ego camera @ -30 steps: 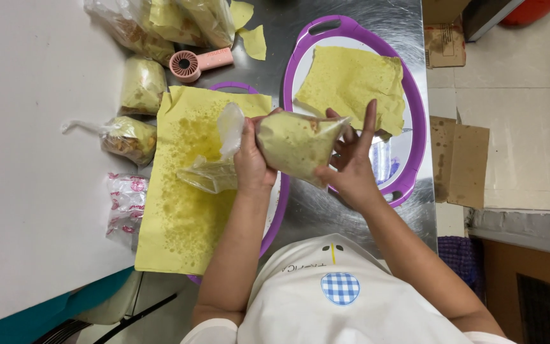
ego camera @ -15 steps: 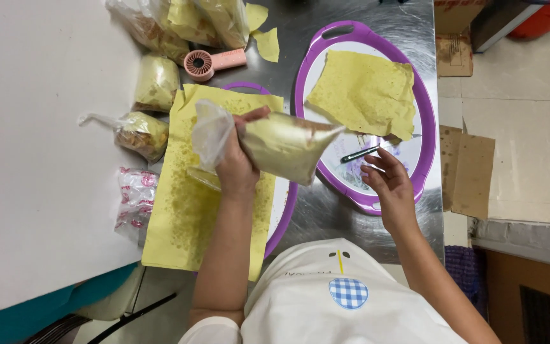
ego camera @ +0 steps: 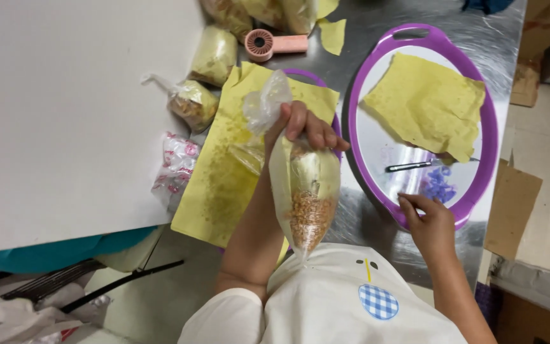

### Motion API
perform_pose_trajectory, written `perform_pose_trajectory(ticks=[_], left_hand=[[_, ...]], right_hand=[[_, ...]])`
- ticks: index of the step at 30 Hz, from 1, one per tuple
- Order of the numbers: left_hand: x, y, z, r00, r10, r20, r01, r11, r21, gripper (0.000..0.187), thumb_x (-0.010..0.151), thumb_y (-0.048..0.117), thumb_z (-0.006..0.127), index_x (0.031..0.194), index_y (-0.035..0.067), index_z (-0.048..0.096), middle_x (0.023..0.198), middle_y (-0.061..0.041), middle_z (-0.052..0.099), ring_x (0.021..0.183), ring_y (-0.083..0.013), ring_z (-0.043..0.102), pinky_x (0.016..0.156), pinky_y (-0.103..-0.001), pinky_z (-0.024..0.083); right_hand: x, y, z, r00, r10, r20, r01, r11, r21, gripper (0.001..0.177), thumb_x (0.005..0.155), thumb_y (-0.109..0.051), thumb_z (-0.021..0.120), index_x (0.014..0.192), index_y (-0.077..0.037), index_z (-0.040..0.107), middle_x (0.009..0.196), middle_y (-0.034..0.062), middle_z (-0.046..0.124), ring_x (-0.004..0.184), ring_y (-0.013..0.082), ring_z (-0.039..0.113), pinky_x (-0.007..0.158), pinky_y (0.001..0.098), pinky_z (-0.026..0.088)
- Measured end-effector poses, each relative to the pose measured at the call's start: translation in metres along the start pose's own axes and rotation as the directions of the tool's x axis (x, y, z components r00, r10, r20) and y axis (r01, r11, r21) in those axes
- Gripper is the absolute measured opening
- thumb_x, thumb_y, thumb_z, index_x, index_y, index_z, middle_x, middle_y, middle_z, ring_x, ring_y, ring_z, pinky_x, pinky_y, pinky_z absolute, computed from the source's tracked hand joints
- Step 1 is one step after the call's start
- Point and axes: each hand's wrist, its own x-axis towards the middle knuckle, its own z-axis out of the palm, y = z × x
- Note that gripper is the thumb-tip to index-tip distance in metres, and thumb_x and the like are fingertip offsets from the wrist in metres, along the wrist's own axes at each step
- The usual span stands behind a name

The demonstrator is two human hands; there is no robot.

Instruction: The person is packaging fried shallots into small bags and wrapping bread rolls in paper at a food preparation station.

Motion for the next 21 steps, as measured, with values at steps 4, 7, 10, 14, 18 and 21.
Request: perform_pose_trajectory(ticks=[4,7,10,14,18,21], left_hand=[[0.005,-0.001,-0.004,0.995,-0.056,0.087,0.057,0.998,-0.004,0.047,0.12,0.035,0.021,0.088,0.011,0.046,0.089,-0.03,0.064,0.105,-0.0457,0.07,0.1,-0.062,0.055],[0.008,0.004,-0.008,0.962,-0.229,0.151,0.198,0.96,0.198,0.046,0.118,0.041,0.027,0.095,0.008,0.051,0.103,-0.031,0.069,0.114,-0.0432,0.071,0.104,-0.052,0.054],[-0.005,-0.008,-0.011,0.916,-0.367,0.161,0.304,0.898,0.318,0.048,0.116,0.047,0.035,0.1,0.007,0.057,0.114,-0.029,0.074,0.119,-0.0383,0.071,0.105,-0.045,0.054],[-0.022,-0.037,-0.014,0.893,-0.436,0.113,0.358,0.839,0.41,0.049,0.115,0.046,0.036,0.096,0.009,0.062,0.11,-0.024,0.075,0.116,-0.0337,0.072,0.102,-0.041,0.055],[-0.043,-0.069,-0.01,0.894,-0.447,0.047,0.37,0.791,0.487,0.051,0.114,0.045,0.037,0.092,0.01,0.066,0.107,-0.021,0.077,0.114,-0.0302,0.073,0.099,-0.038,0.056],[-0.053,-0.086,-0.008,0.906,-0.421,-0.04,0.362,0.723,0.588,0.053,0.113,0.045,0.037,0.089,0.01,0.07,0.104,-0.018,0.078,0.112,-0.0268,0.073,0.097,-0.034,0.056]], right_hand=[[-0.007,-0.023,-0.011,0.996,0.047,-0.077,-0.041,0.996,0.079,0.017,0.089,-0.018,0.088,0.103,-0.018,0.08,0.112,0.0143,0.061,0.094,0.0363,0.056,0.089,0.0497,0.051],[-0.009,-0.052,-0.02,0.998,-0.049,-0.047,0.053,0.995,0.09,0.043,0.087,-0.006,0.082,0.128,-0.008,0.07,0.161,0.0352,0.039,0.138,0.0636,0.046,0.109,0.0738,0.042],[-0.012,-0.079,-0.03,0.995,-0.056,-0.089,0.073,0.976,0.204,0.047,0.091,-0.009,0.08,0.136,-0.006,0.066,0.159,0.0327,0.039,0.14,0.0582,0.047,0.114,0.0698,0.04],[-0.009,-0.057,-0.016,0.996,0.048,-0.081,0.003,0.843,0.537,0.032,0.1,-0.011,0.07,0.131,-0.006,0.072,0.143,0.0184,0.064,0.133,0.0374,0.064,0.113,0.0528,0.049],[0.006,-0.079,-0.027,0.999,0.029,-0.033,-0.004,0.811,0.584,0.067,0.089,-0.011,0.08,0.152,-0.007,0.057,0.148,0.0158,0.061,0.141,0.0327,0.057,0.122,0.0494,0.04],[0.009,-0.092,-0.034,0.975,-0.219,-0.035,0.209,0.854,0.476,0.106,0.079,-0.024,0.092,0.165,-0.004,0.034,0.153,0.0249,0.056,0.145,0.0428,0.05,0.122,0.0581,0.034]])
